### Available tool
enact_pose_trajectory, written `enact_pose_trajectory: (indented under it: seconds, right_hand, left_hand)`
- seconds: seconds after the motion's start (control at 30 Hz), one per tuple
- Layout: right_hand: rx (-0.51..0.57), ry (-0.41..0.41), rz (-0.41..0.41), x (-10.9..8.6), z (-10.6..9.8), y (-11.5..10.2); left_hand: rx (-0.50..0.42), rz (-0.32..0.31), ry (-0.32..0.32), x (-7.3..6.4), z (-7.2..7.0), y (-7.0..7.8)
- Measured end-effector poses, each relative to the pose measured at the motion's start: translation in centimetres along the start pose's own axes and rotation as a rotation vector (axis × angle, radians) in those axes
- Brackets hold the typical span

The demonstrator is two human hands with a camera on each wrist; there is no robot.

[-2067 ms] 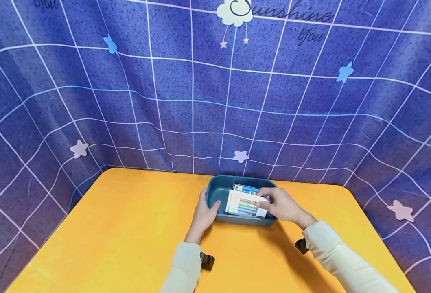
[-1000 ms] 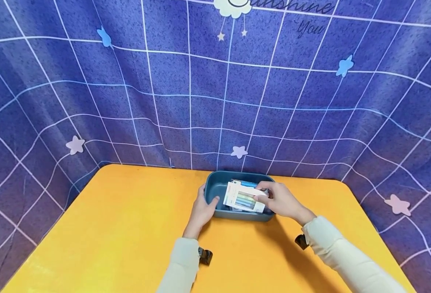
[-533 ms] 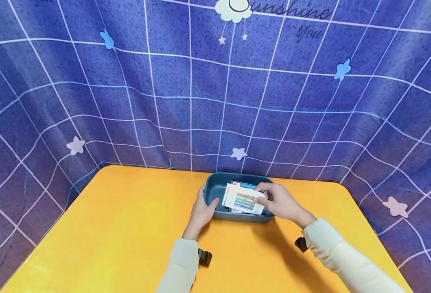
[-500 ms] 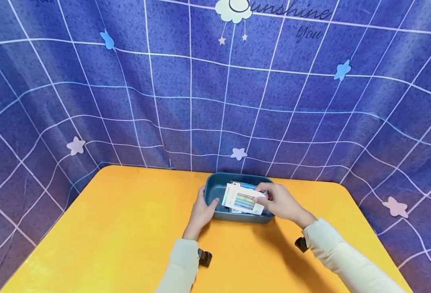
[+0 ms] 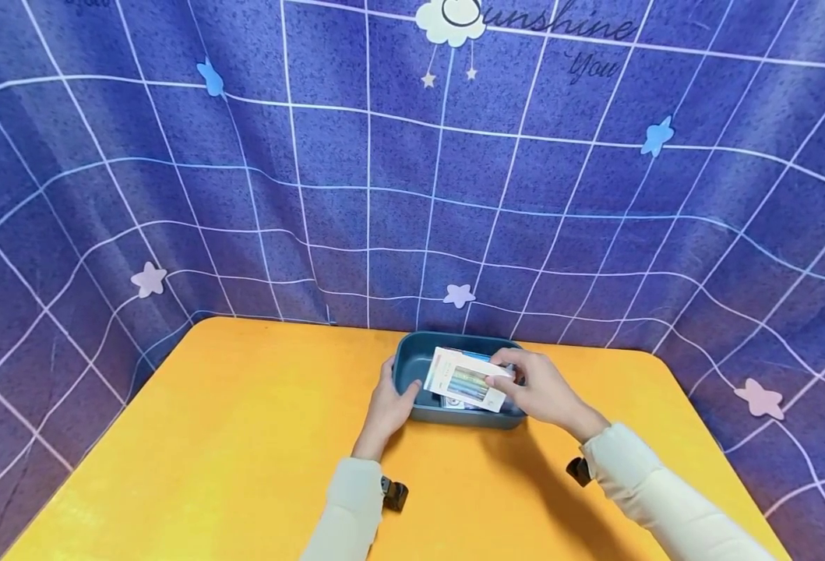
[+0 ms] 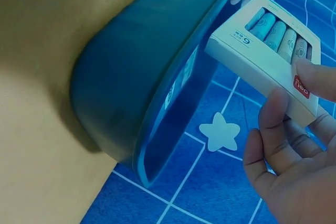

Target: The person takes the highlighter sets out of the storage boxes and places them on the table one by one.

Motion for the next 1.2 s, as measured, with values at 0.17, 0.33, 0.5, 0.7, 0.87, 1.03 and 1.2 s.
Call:
enact_pose_trajectory:
  seconds: [0.17, 0.33, 0.5, 0.7, 0.87, 1.03, 1.2]
  right_hand:
    - [-0.015, 0.015, -0.024, -0.4, -0.1, -0.3]
    - [-0.02, 0.031, -0.039, -0.8, -0.1, -0.5]
    - [-0.011, 0.059, -0.038, -1.1, 0.2, -0.5]
    - [0.027, 0.078, -0.017, -1.5, 0.6, -0.4]
    - [0.079, 0.055, 0.002, -2.0, 0.9, -0.4]
    - [0.115, 0.049, 0.045, -2.4, 1.2, -0.2]
    - [0.172, 0.045, 0.092, -2.7, 1.7, 0.2]
  left_hand:
    - [0.004, -0.001, -0.003, 0.0, 0.1, 0.2]
    - [0.013, -0.002, -0.006, 0.0, 0.1, 0.3]
    - [0.016, -0.002, -0.002, -0.1, 0.0, 0.1]
    - [0.016, 0.011, -0.003, -0.1, -0.2, 0.0]
    - [0.012, 0.007, -0.009, -0.1, -0.2, -0.1]
    - [0.015, 0.018, -0.009, -0.1, -0.1, -0.1]
    - [0.017, 0.029, -0.021, -0.1, -0.2, -0.1]
Point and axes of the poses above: each hand's wrist, its own x-axis towards the middle knuckle, its own z-axis out of the palm, y = z × x, the point moved 4 cm from there along x, towards the middle knuckle, and after that the axes turned 9 degrees about z, right-handed, at the moved point
